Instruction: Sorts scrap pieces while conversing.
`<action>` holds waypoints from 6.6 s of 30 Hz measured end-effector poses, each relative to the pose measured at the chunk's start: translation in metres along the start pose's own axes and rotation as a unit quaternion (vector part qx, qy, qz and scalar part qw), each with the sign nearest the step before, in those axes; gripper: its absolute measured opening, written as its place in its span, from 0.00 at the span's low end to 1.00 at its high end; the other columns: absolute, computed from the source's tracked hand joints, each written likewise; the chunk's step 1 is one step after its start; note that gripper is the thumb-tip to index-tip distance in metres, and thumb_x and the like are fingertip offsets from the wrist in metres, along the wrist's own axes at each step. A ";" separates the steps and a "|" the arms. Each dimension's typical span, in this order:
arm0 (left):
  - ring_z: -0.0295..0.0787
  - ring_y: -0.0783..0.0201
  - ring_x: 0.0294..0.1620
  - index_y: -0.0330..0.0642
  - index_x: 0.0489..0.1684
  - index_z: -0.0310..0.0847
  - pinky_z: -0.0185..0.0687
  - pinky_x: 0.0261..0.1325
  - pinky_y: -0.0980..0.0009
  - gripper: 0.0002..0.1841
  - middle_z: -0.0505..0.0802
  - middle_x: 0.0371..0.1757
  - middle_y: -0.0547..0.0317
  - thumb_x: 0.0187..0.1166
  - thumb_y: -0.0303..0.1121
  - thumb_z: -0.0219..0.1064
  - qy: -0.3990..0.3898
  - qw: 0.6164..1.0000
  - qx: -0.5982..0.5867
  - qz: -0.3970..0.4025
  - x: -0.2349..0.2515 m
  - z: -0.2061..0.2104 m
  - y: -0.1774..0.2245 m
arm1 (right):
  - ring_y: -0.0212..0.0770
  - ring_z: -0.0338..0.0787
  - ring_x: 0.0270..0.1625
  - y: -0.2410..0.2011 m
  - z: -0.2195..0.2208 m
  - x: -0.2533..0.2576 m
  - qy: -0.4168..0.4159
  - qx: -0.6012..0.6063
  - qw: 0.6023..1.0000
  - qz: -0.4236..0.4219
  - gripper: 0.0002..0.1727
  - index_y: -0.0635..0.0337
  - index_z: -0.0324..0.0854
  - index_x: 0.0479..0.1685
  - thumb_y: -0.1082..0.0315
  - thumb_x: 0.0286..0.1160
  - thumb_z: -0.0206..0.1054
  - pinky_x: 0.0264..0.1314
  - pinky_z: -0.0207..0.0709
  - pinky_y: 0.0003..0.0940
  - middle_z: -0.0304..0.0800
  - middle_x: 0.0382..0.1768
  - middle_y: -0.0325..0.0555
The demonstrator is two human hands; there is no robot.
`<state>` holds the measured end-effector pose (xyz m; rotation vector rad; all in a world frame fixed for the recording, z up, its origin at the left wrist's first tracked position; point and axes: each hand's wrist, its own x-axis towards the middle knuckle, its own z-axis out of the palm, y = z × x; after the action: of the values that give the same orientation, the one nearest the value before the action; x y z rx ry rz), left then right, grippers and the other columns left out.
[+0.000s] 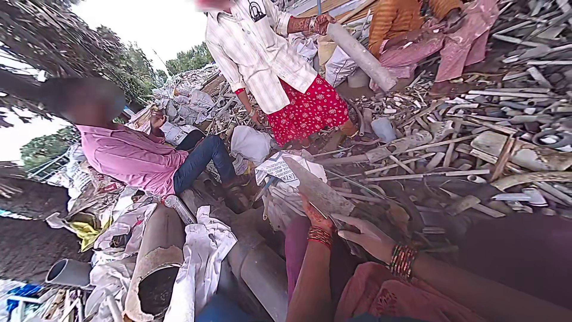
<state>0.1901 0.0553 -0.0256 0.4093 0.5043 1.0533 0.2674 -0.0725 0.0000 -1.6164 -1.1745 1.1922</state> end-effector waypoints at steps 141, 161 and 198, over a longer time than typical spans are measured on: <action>0.86 0.59 0.62 0.50 0.79 0.63 0.85 0.59 0.51 0.33 0.86 0.64 0.53 0.90 0.63 0.33 0.040 0.994 0.053 0.083 -0.013 0.012 0.014 | 0.63 0.83 0.74 0.016 -0.033 0.010 0.035 -0.246 0.969 -0.019 0.27 0.52 0.70 0.87 0.62 0.90 0.60 0.82 0.68 0.57 0.84 0.71 0.66; 0.86 0.60 0.62 0.51 0.79 0.61 0.85 0.58 0.54 0.35 0.86 0.64 0.54 0.88 0.66 0.31 0.030 0.994 0.046 0.094 -0.008 0.002 0.017 | 0.62 0.82 0.76 0.023 -0.033 0.023 0.055 -0.205 0.977 0.015 0.29 0.54 0.68 0.89 0.63 0.89 0.61 0.84 0.66 0.56 0.82 0.73 0.65; 0.85 0.58 0.65 0.49 0.80 0.59 0.85 0.62 0.53 0.35 0.85 0.67 0.52 0.89 0.64 0.28 0.019 0.996 0.019 0.089 -0.008 0.002 0.015 | 0.55 0.77 0.81 0.019 -0.011 0.017 0.060 -0.102 0.993 -0.006 0.29 0.64 0.66 0.88 0.66 0.89 0.60 0.87 0.64 0.45 0.76 0.79 0.66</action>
<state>0.1773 0.0551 -0.0144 0.4752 0.5287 1.2275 0.2840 -0.0615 -0.0191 -1.8035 -1.2590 0.9776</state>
